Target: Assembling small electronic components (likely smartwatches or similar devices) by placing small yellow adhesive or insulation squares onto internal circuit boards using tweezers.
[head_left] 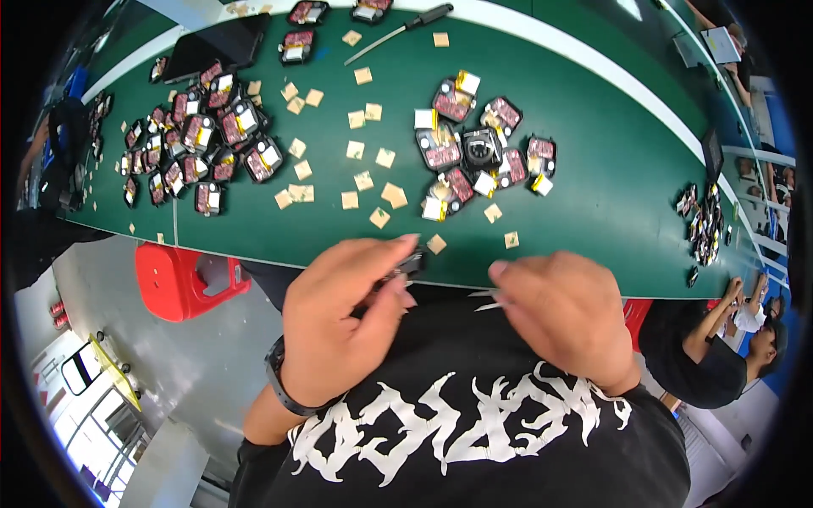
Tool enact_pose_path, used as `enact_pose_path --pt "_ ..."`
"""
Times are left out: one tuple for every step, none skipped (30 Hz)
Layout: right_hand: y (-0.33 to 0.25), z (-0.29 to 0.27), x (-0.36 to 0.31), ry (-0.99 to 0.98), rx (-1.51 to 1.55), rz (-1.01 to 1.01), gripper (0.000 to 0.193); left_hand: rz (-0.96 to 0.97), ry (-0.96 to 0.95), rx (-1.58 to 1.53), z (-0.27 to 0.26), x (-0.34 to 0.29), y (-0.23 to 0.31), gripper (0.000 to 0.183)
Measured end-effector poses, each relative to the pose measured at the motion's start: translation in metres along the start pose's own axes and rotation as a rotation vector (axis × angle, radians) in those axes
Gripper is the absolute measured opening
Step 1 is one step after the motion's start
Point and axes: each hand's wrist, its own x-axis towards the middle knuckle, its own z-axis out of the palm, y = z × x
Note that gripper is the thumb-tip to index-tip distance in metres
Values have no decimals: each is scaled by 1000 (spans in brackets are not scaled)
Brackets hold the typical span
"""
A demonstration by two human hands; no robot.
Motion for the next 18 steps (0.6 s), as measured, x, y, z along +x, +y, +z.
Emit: enact_pose_path --pt "3 1 0 9 -7 -9 37 -23 37 29 -7 -3 -4 37" --pt "6 -2 -3 19 -14 164 36 -52 83 34 -13 -3 -9 36" --pt "9 -3 -4 27 -14 333 35 -69 136 38 -22 -4 -15 35" --pt "14 -3 -3 77 -41 401 33 -103 203 29 -31 -2 -17 34" --pt "18 -2 -2 88 -50 400 33 -139 271 22 -40 -1 -18 34" --pt "24 -1 0 130 -53 489 33 -158 334 17 -51 -1 -21 34" --pt "27 -2 4 174 -57 579 32 -176 394 11 -62 0 -23 33" --pt "29 -3 9 150 -60 621 32 -187 444 29 -73 2 -25 33" --pt "32 -3 15 161 -64 618 32 -147 474 30 -83 5 -27 34" --pt "38 0 19 169 -76 528 32 -114 501 73 -94 10 -26 35" --pt "43 4 25 174 -91 439 32 -82 528 112 -106 14 -28 36" --pt "45 10 33 186 -89 425 34 -77 561 144 -119 18 -31 37" --pt "45 13 41 198 -99 425 34 -48 574 180 -130 25 -30 37" --pt "43 17 50 147 -88 504 35 -39 596 214 -144 31 -33 37" --pt "42 20 57 98 -75 581 36 -30 619 251 -155 37 -34 37" --pt "42 24 61 107 -75 588 36 -54 650 294 -162 46 -30 37" --pt "43 26 63 114 -82 580 36 -105 665 297 -173 53 -31 38" --pt "45 29 64 137 -77 588 34 -57 662 234 -184 61 -38 40"
